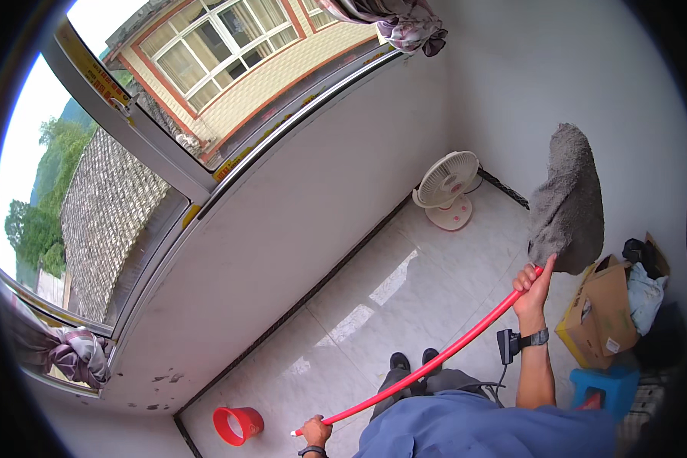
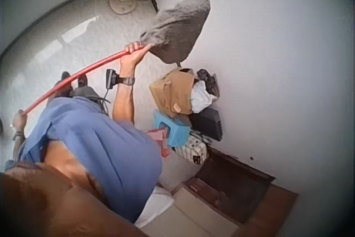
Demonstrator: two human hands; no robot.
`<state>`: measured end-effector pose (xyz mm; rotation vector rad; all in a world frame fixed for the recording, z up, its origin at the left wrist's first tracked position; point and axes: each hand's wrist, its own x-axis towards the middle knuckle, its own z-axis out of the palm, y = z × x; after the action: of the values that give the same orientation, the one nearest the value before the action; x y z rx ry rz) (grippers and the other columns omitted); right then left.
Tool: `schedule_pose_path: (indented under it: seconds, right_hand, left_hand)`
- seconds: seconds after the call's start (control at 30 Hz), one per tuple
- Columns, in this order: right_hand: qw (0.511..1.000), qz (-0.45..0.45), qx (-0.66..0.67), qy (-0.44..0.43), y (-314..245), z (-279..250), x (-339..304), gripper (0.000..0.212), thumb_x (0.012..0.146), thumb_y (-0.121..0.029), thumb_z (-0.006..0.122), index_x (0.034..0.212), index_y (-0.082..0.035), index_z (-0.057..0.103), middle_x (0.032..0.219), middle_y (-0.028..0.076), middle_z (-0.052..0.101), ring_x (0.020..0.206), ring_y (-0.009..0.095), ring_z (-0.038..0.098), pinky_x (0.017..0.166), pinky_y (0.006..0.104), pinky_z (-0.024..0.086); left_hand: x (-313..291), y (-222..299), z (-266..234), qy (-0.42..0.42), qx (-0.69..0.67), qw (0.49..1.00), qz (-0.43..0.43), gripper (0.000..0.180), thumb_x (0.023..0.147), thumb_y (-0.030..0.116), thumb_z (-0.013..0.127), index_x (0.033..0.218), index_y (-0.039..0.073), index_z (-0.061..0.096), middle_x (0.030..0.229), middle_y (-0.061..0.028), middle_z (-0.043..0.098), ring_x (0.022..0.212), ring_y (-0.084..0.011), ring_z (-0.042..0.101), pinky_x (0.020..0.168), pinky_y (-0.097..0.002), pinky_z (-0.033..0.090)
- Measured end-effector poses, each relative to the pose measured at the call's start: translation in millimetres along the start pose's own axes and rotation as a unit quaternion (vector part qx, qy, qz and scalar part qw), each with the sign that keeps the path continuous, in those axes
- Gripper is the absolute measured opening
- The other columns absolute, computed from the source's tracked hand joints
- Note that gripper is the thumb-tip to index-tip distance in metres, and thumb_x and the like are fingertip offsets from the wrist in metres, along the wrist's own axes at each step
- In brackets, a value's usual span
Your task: The person wipes the upper frame and glass of a window using a cloth attached to the end of a long pole, then rinses the cloth in a bucket of water before continuing to wipe the window.
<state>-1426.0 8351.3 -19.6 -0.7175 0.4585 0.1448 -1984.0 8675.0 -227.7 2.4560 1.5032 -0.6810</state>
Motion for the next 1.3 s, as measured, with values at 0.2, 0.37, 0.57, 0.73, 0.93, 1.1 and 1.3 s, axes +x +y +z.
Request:
schedule_pose_path:
  seconds: [0.2, 0.37, 0.57, 0.73, 0.93, 1.1, 1.3]
  right_hand:
    - [0.995, -0.082, -0.013, 0.063, -21.8, 12.6, 24.9, 0.064, 0.082, -0.072, 0.048, 0.054, -0.019, 0.026, 0.049, -0.006, 0.023, 0.042, 0.006, 0.023, 0.040, 0.0216, 0.021]
    - [0.978, -0.199, 0.009, 0.066, -48.4, 39.1, 63.3, 0.063, 0.084, -0.072, 0.044, 0.053, -0.019, 0.027, 0.048, -0.005, 0.026, 0.041, 0.007, 0.024, 0.040, 0.0210, 0.022]
    - [0.958, -0.281, 0.011, 0.061, -74.6, 93.2, 114.5, 0.053, 0.089, -0.062, 0.047, 0.063, -0.016, 0.038, 0.052, -0.003, 0.027, 0.045, 0.009, 0.027, 0.050, 0.0249, 0.028]
    - [0.939, -0.327, -0.104, -0.027, -110.8, -15.5, 223.3, 0.032, 0.095, -0.042, 0.047, 0.094, -0.011, 0.054, 0.075, 0.001, 0.051, 0.066, 0.013, 0.049, 0.068, 0.0283, 0.042]
    - [0.940, -0.275, -0.155, 0.127, -79.0, 41.3, 296.8, 0.049, 0.097, -0.036, 0.043, 0.131, -0.001, 0.043, 0.127, 0.011, 0.049, 0.112, 0.024, 0.048, 0.100, 0.0373, 0.036]
    - [0.920, -0.282, -0.252, 0.103, -45.4, 116.0, 334.4, 0.059, 0.097, -0.045, 0.043, 0.136, -0.001, 0.038, 0.131, 0.010, 0.043, 0.116, 0.020, 0.041, 0.103, 0.0339, 0.028]
    - [0.882, -0.240, -0.400, 0.066, -6.8, 113.3, 376.4, 0.046, 0.095, -0.051, 0.045, 0.101, -0.006, 0.051, 0.099, 0.006, 0.055, 0.103, 0.018, 0.049, 0.097, 0.0335, 0.033]
  left_hand:
    - [70.9, 156.6, -76.3, 0.080, -0.084, 0.979, 0.170, 0.039, 0.067, 0.026, 0.073, 0.102, 0.009, 0.066, 0.099, -0.0149, 0.066, 0.095, -0.0325, 0.061, 0.088, -0.0442, 0.044]
    - [141.6, 246.6, -108.6, 0.098, -0.189, 0.929, 0.301, 0.044, 0.071, 0.030, 0.071, 0.109, 0.008, 0.063, 0.104, -0.0162, 0.065, 0.097, -0.0349, 0.061, 0.086, -0.0438, 0.047]
    - [225.5, 274.7, -109.0, -0.158, -0.200, 0.954, 0.157, 0.046, 0.077, 0.038, 0.064, 0.114, 0.010, 0.063, 0.110, -0.0165, 0.065, 0.106, -0.0319, 0.060, 0.091, -0.0387, 0.047]
    - [274.5, 288.5, -111.9, -0.245, -0.130, 0.952, 0.133, 0.039, 0.077, 0.043, 0.061, 0.104, 0.016, 0.070, 0.107, -0.0128, 0.067, 0.103, -0.0303, 0.061, 0.092, -0.0389, 0.047]
    - [300.6, 370.5, -189.9, -0.158, -0.248, 0.946, 0.135, 0.036, 0.080, 0.040, 0.060, 0.101, 0.013, 0.069, 0.098, -0.0127, 0.069, 0.095, -0.0307, 0.064, 0.086, -0.0393, 0.050]
    - [304.5, 405.6, -222.3, -0.136, -0.343, 0.923, 0.105, 0.035, 0.081, 0.038, 0.061, 0.102, 0.011, 0.068, 0.094, -0.0127, 0.070, 0.089, -0.0284, 0.066, 0.083, -0.0371, 0.051]
    - [354.9, 368.0, -162.1, -0.209, -0.306, 0.929, 0.015, 0.031, 0.078, 0.038, 0.062, 0.093, 0.012, 0.071, 0.086, -0.0099, 0.070, 0.080, -0.0232, 0.067, 0.078, -0.0346, 0.052]
